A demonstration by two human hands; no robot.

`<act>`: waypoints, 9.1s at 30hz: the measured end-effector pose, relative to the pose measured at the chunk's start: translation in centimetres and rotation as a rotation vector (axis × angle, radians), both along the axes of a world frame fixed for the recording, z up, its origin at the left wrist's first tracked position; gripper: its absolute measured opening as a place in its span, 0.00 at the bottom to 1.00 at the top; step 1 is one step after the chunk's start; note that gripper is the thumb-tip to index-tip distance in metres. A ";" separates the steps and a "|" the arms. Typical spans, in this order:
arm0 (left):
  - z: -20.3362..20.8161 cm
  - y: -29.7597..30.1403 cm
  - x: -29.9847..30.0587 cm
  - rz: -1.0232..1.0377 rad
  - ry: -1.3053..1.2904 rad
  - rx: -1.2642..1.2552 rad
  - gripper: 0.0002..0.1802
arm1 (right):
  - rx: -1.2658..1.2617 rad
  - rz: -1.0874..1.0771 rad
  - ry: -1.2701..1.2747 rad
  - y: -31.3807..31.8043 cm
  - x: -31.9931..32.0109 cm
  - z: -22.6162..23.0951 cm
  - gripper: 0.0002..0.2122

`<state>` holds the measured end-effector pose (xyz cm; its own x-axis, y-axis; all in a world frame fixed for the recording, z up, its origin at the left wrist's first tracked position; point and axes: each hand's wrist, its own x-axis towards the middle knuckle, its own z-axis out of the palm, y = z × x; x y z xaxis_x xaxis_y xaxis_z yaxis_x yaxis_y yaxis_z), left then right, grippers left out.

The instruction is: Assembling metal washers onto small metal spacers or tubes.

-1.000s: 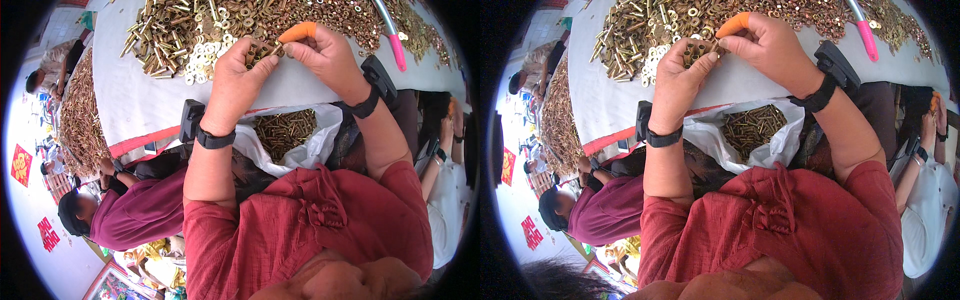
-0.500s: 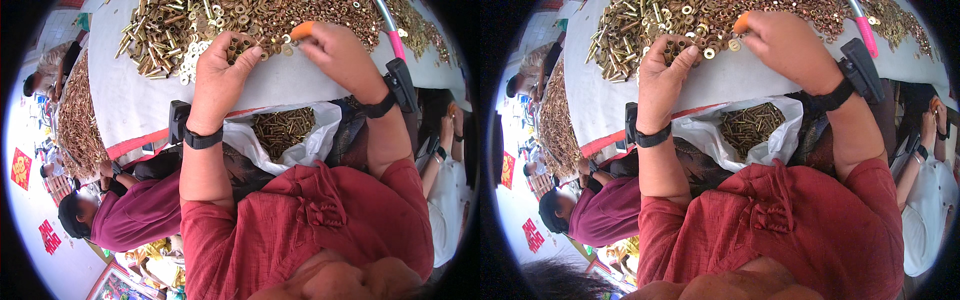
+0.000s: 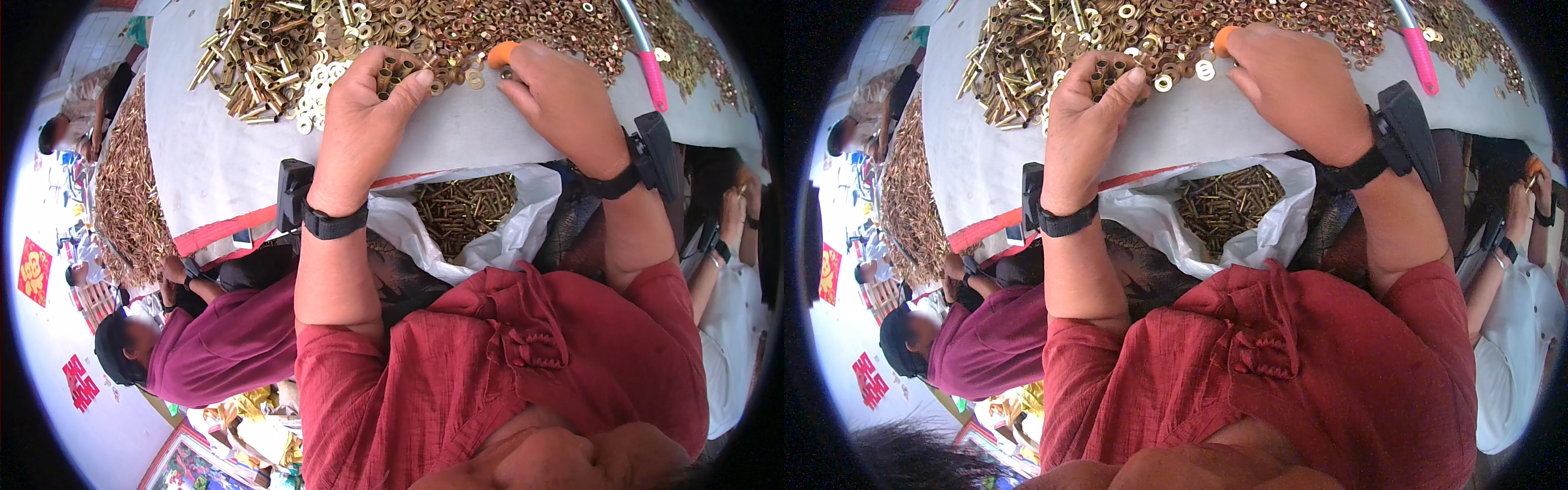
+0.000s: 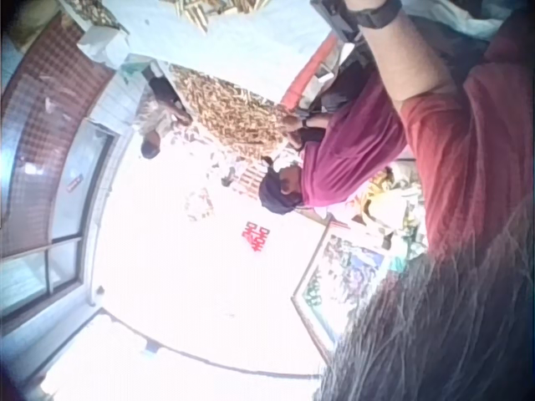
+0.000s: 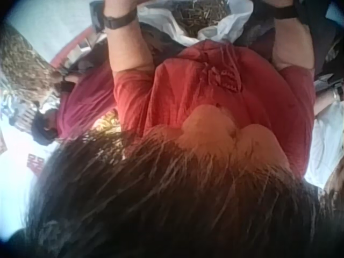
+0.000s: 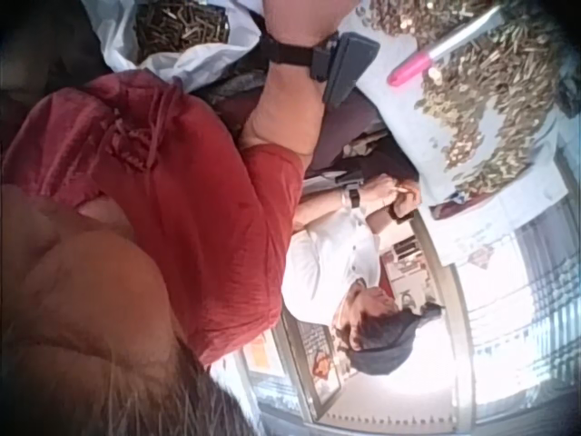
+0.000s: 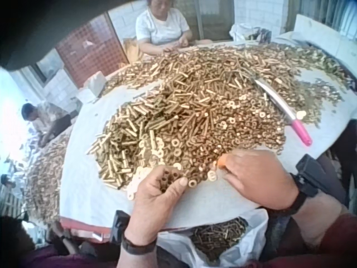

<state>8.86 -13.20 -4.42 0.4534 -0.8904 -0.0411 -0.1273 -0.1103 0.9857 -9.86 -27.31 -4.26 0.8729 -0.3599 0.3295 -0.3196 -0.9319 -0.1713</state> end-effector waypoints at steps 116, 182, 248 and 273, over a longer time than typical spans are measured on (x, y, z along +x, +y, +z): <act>0.4 -0.2 -0.6 0.111 0.251 -0.164 0.07 | 1.566 0.296 -0.425 4.0 4.3 0.7 0.29; 0.0 -0.4 1.0 0.109 0.828 -0.335 0.05 | 1.242 0.074 -0.685 0.9 4.9 -1.2 0.07; 0.0 0.1 -1.9 -0.034 0.096 0.032 0.07 | 0.657 0.103 -0.414 0.8 2.9 0.0 0.07; -1.0 -0.4 -0.8 -0.016 0.002 0.034 0.08 | 0.094 -0.059 -0.087 0.3 2.4 -1.7 0.10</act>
<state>8.06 -13.58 -5.46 0.4386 -0.8958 -0.0720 -0.1274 -0.1412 0.9817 -7.49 -27.01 -5.95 0.8187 -0.4426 0.3658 -0.3535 -0.8905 -0.2865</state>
